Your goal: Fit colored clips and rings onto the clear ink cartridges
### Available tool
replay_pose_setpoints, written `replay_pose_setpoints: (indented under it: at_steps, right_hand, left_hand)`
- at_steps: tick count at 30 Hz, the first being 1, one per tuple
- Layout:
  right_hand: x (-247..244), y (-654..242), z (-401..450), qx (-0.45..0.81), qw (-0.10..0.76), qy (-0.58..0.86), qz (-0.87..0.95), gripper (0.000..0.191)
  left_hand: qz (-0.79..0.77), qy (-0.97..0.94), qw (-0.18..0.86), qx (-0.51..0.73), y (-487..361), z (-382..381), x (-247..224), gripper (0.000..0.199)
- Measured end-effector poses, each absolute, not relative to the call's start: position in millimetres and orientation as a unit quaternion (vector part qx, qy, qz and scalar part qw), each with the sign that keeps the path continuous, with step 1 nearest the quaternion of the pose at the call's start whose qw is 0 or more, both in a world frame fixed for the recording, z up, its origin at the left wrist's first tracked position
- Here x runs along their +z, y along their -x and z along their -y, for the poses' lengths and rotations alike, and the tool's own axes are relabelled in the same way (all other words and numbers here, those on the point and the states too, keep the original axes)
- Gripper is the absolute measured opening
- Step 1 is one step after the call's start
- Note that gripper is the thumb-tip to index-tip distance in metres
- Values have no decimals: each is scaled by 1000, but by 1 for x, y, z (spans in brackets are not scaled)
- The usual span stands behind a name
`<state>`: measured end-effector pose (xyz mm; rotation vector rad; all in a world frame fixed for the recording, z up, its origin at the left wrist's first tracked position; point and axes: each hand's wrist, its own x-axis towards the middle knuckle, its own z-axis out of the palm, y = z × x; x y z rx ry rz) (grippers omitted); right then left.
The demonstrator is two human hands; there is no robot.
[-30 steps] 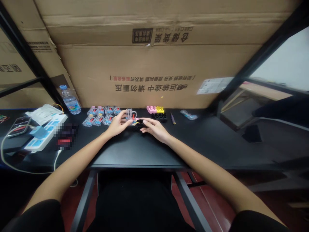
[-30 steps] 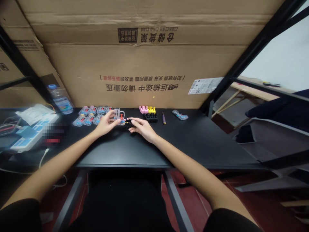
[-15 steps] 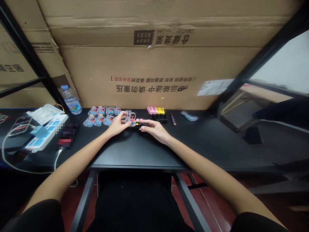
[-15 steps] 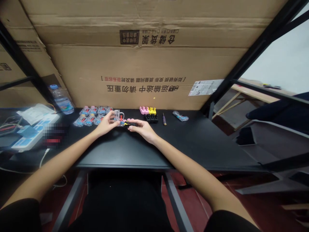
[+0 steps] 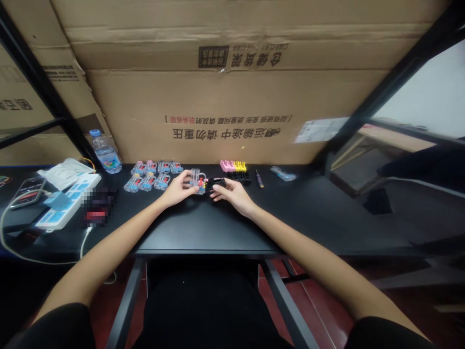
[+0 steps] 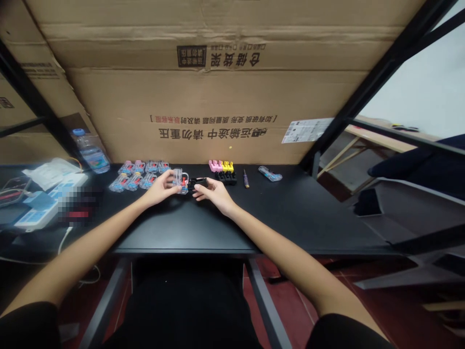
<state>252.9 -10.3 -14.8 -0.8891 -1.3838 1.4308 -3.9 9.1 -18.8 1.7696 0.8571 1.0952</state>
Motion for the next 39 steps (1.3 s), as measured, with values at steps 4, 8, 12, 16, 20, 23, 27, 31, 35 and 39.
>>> replay_pose_setpoints:
  at_steps: [4, 8, 12, 16, 20, 23, 27, 31, 35, 39]
  right_hand:
    - [-13, -253, 10, 573, 471, 377, 555, 43]
    - [-14, -253, 11, 580, 463, 377, 554, 43]
    - [-14, -251, 14, 593, 458, 367, 551, 44]
    - [-17, -248, 15, 618, 447, 355, 540, 44]
    - [-20, -246, 16, 613, 453, 357, 540, 45]
    - [-21, -244, 17, 597, 455, 359, 554, 47]
    - [-21, -243, 20, 587, 465, 363, 554, 47]
    - [-22, -242, 20, 576, 470, 367, 560, 47]
    - [-22, -241, 20, 566, 467, 372, 568, 47]
    - [-22, -240, 21, 563, 468, 369, 573, 48]
  left_hand:
    - [-334, -707, 446, 435, 4, -10, -19, 51]
    - [-329, -699, 468, 429, 3, -9, -17, 54]
    - [-313, -699, 496, 409, 1, -5, -15, 55]
    - [-307, -693, 513, 402, 1, -4, -16, 57]
    - [-305, -689, 517, 407, 3, -7, -19, 59]
    - [-303, -688, 522, 405, 4, -9, -21, 60]
    - [-305, -686, 519, 408, 3, -9, -23, 61]
    - [-307, -690, 509, 413, 2, -9, -25, 63]
    - [-317, -703, 493, 404, 3, -9, -25, 63]
    - [-328, -713, 470, 404, 3, -8, -22, 62]
